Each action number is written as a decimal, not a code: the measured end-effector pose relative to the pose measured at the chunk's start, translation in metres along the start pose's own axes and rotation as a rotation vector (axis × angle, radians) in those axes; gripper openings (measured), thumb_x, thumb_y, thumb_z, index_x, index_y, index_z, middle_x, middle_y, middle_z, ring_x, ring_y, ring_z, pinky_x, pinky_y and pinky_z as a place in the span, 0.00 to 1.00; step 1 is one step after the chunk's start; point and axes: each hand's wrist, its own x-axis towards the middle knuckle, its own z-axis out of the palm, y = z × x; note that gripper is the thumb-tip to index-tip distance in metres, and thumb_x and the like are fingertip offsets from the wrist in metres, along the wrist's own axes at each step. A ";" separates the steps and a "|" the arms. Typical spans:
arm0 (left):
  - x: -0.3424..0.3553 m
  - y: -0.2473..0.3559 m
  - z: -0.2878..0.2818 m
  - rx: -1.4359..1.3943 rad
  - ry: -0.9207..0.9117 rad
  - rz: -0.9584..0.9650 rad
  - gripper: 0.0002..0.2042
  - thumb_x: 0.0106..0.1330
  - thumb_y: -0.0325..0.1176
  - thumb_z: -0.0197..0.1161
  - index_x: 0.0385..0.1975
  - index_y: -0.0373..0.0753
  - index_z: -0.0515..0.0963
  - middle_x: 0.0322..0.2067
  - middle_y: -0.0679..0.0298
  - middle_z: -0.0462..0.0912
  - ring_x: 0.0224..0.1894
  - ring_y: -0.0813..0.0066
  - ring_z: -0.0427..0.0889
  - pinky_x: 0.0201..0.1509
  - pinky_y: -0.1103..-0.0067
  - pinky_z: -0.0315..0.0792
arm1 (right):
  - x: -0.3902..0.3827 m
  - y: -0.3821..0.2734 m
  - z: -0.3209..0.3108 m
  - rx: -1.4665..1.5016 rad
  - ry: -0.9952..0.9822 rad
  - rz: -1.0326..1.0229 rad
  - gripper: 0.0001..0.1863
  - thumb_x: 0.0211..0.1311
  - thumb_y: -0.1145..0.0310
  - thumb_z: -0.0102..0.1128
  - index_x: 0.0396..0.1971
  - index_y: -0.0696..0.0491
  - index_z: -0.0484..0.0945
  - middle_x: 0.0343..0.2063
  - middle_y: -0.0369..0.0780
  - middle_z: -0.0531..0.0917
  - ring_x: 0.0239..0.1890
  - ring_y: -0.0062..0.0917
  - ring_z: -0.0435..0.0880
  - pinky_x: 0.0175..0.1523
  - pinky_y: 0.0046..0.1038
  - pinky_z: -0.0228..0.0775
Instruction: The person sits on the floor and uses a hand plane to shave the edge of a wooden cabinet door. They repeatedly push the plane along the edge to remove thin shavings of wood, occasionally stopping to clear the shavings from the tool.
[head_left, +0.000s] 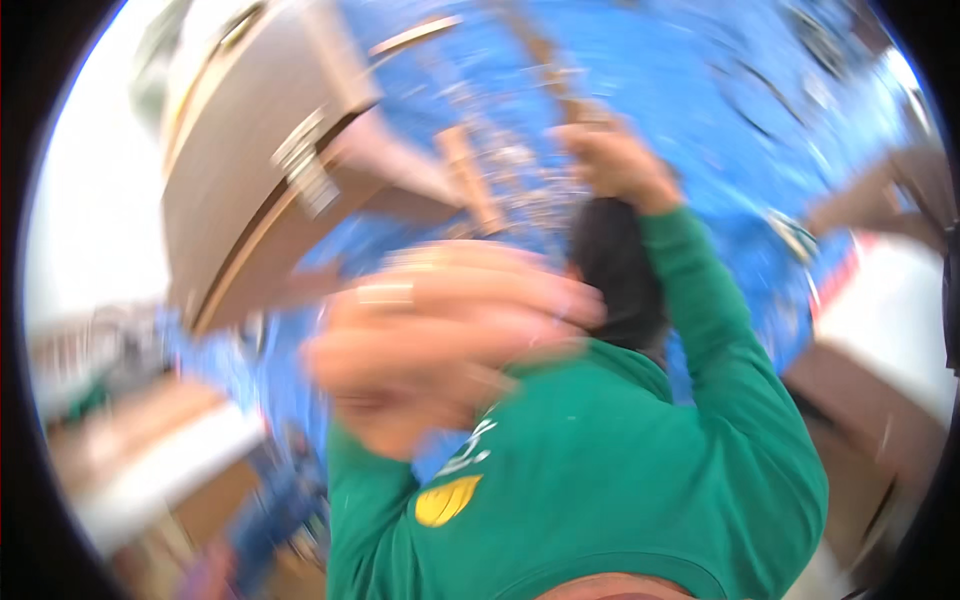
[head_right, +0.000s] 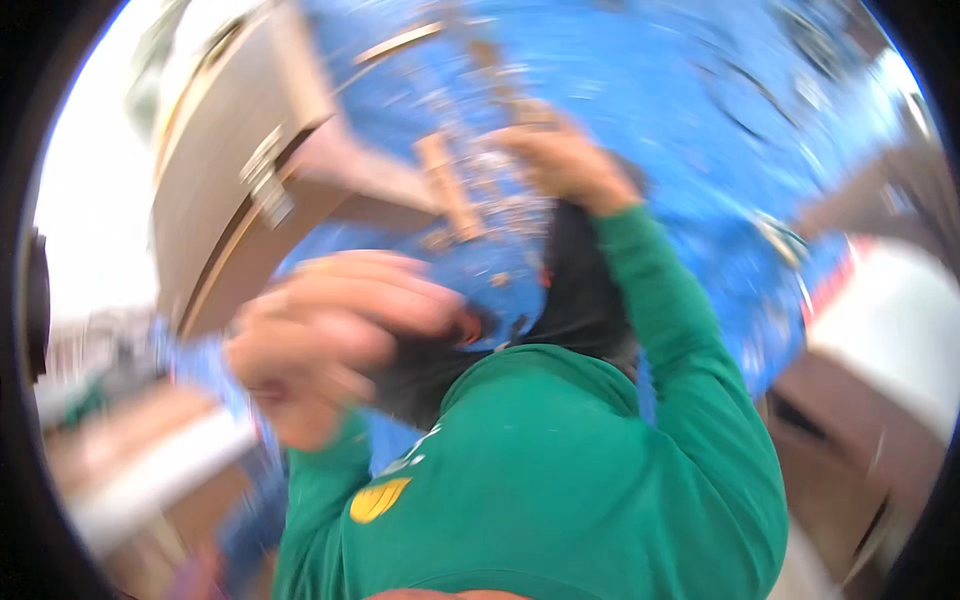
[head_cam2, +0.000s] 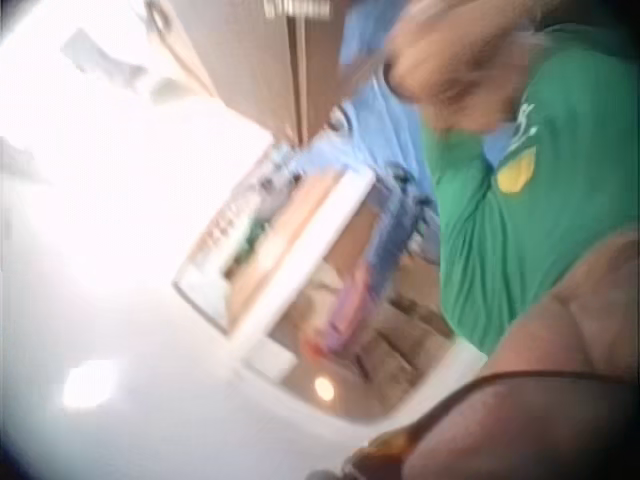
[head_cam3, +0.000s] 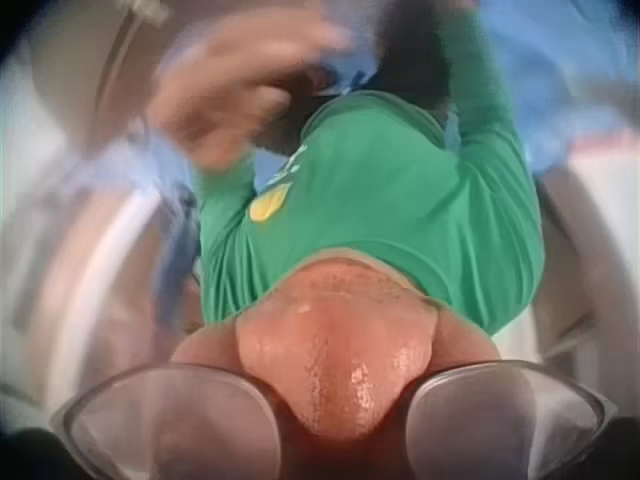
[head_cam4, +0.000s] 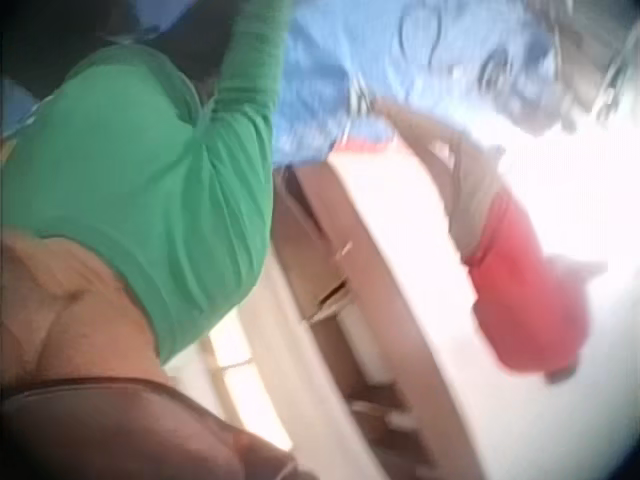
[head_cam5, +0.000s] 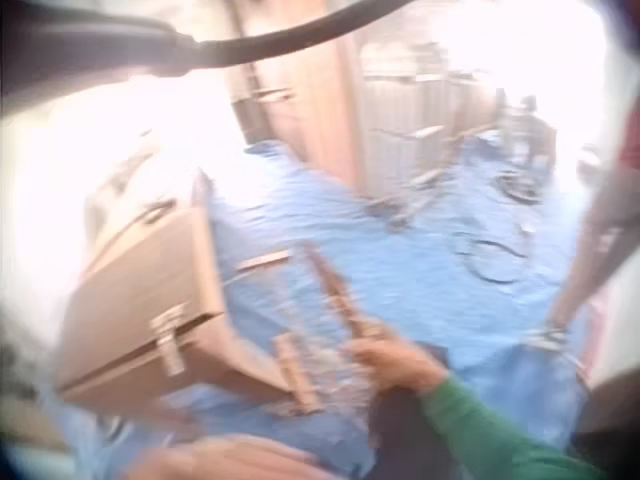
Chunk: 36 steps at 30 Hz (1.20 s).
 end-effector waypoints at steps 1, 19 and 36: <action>0.002 0.005 0.014 -0.177 -0.002 0.039 0.15 0.82 0.31 0.53 0.60 0.33 0.81 0.45 0.39 0.88 0.43 0.51 0.90 0.49 0.57 0.87 | 0.006 -0.019 0.001 0.616 0.018 0.266 0.25 0.75 0.59 0.65 0.67 0.52 0.79 0.42 0.35 0.84 0.32 0.20 0.82 0.32 0.25 0.77; 0.025 0.062 0.115 -0.913 0.315 0.215 0.13 0.81 0.31 0.60 0.59 0.45 0.87 0.70 0.29 0.71 0.64 0.39 0.83 0.69 0.52 0.75 | 0.028 -0.055 -0.013 0.954 0.276 0.534 0.21 0.77 0.56 0.67 0.56 0.55 0.74 0.32 0.36 0.79 0.22 0.18 0.79 0.21 0.23 0.72; -0.001 0.061 0.071 -0.642 0.090 -0.099 0.12 0.71 0.35 0.70 0.51 0.40 0.89 0.59 0.43 0.81 0.56 0.48 0.84 0.61 0.62 0.78 | 0.029 -0.059 -0.020 0.902 0.252 0.496 0.22 0.77 0.54 0.68 0.55 0.56 0.76 0.32 0.37 0.79 0.23 0.18 0.80 0.23 0.22 0.73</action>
